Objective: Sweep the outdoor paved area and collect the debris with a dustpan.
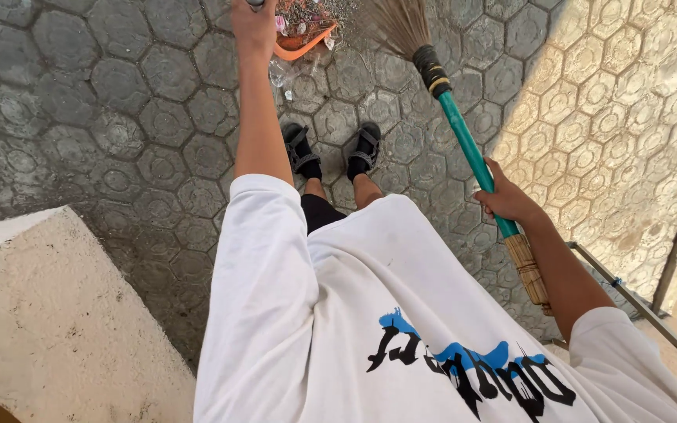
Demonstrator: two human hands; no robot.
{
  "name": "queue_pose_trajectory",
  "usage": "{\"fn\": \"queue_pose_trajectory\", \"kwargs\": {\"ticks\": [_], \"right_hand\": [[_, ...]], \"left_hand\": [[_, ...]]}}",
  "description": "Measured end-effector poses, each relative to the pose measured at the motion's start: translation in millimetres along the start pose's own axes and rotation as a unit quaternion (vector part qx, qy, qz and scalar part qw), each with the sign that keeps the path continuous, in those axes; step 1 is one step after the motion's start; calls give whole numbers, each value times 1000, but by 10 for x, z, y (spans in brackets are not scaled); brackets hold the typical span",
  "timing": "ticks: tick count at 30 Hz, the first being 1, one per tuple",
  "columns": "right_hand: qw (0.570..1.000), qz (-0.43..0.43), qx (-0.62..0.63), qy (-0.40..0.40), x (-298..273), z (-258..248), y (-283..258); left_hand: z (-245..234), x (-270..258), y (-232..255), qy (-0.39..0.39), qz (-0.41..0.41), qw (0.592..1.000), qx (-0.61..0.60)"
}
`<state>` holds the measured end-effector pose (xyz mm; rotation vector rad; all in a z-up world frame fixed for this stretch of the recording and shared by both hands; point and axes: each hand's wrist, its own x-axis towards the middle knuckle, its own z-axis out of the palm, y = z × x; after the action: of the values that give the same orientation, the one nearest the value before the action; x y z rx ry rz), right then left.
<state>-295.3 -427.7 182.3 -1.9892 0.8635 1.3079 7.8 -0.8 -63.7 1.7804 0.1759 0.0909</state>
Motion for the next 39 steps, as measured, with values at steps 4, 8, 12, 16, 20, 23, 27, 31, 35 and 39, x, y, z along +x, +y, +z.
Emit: {"fn": "queue_pose_trajectory", "kwargs": {"ticks": [4,8,12,16,20,23,27,31,35,39], "right_hand": [[996,-24,77,42,210,-163,86],[984,-50,146,87,480,-308,50],[979,-80,154,111,825,-406,-93],[981,-79,135,116,1017,-334,-314],[987,-84,102,89,1202,-168,-380],[989,-86,93,72,1354,-109,-459],[993,-64,72,69,1512,-159,-592],[986,-83,99,107,1790,-335,-695],[982,-63,73,160,2603,-481,-723],[968,-31,-146,204,3347,-214,-739]], "left_hand": [[-164,-251,242,13,-17,998,-55],[-385,-501,434,36,5,998,-43],[-622,-647,574,48,-69,996,8],[-789,-815,583,53,-54,997,17],[-764,-920,448,29,-50,998,-17],[-679,-897,654,15,-99,995,-6],[-614,-900,646,18,-127,992,1],[-639,-962,745,25,-139,990,-6],[-644,-957,770,27,-133,991,-2],[-556,-936,756,22,-139,990,-4]]}}
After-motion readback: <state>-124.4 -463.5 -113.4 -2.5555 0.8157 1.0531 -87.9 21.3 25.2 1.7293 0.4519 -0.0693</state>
